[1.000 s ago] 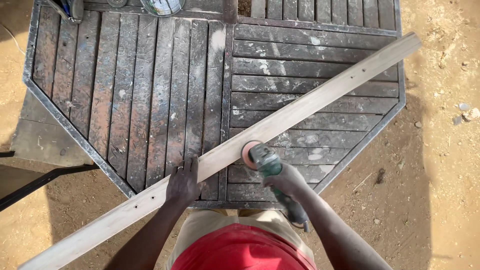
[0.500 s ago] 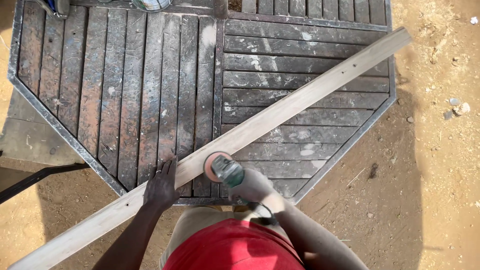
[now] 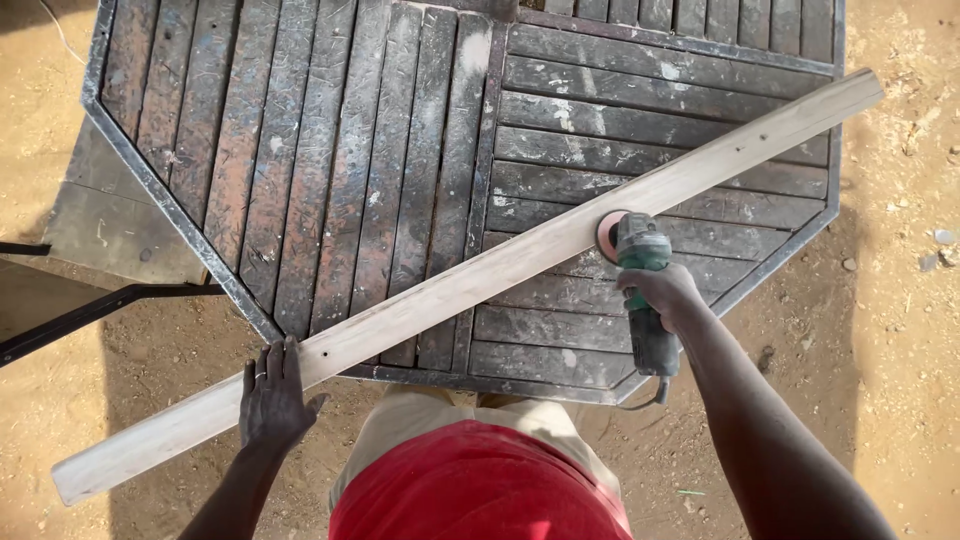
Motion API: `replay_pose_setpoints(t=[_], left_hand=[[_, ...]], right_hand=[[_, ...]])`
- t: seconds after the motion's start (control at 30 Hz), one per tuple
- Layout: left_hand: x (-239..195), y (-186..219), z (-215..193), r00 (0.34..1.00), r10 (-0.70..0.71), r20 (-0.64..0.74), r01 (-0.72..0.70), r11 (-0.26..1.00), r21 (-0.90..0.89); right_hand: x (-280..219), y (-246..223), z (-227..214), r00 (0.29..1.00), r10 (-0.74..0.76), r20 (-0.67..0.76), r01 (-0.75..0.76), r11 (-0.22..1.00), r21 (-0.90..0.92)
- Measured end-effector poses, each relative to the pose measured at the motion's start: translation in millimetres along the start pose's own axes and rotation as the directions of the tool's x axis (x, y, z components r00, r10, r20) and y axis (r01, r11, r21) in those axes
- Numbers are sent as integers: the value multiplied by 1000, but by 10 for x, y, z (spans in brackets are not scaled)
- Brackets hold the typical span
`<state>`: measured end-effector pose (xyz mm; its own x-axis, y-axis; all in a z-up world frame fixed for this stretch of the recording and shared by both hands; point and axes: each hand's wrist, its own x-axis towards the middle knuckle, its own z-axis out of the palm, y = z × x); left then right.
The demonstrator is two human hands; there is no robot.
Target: Sanding a wooden plank using an angle grinder with a sanding disc on a metal workbench.
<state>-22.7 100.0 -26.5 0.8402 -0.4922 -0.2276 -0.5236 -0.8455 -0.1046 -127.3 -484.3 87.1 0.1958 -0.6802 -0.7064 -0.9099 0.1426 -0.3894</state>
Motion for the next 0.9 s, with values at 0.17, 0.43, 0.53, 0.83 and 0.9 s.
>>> replay_pose_setpoints(t=[0.17,0.43,0.53,0.83,0.9], left_hand=[[100,-310,73,993,16,115,-25,996,80],[327,-406,-159,914,109,391,-95,994,-55],[268,-440,-129,920,138,367,-119,990,-74],[280,-458,-196,935,214,282,-210,977,-43],[274,-483,-229,934,224,278,-218,975,-52]], right_hand=[[-985,208,1174,941,-157,299,206,969,-139],[-1608,49,1782,893,-171,416,316,896,-311],[-1106,137,1456,959,-175,223,187,982,-34],[-1456,6,1690,981,-172,91,167,984,57],[-1785,45,2076,917,-194,347,325,869,-374]])
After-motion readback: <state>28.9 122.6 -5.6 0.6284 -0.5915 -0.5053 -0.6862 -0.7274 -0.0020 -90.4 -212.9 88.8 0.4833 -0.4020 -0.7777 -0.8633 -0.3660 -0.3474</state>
